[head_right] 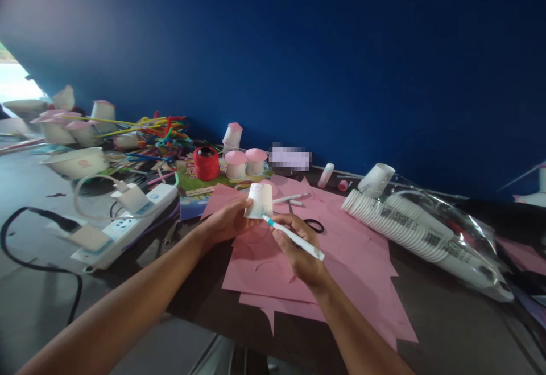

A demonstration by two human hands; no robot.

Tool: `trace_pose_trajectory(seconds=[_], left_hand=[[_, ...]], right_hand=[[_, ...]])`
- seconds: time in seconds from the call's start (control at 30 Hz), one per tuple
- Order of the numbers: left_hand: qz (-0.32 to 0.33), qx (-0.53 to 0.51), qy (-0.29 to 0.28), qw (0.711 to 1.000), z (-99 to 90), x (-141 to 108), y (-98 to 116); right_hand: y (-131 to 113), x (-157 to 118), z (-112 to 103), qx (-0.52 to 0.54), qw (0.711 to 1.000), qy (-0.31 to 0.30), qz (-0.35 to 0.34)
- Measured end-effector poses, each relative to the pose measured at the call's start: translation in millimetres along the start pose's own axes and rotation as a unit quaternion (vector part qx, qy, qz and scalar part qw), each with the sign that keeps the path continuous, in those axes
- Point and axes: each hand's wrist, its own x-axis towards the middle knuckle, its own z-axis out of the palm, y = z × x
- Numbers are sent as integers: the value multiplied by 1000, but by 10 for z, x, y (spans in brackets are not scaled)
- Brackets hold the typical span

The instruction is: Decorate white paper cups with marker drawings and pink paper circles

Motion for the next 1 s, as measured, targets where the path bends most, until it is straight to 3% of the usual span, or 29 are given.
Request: trace_pose_trajectory(seconds=[0.73,1.0], left_hand=[[-7,13,-4,1000,-16,-19,5],[-11,16,11,1000,-23,-24,-2]], right_hand=[[41,21,-19,-3,1000,-12,-18],[102,17,-52,51,998,-14,27]])
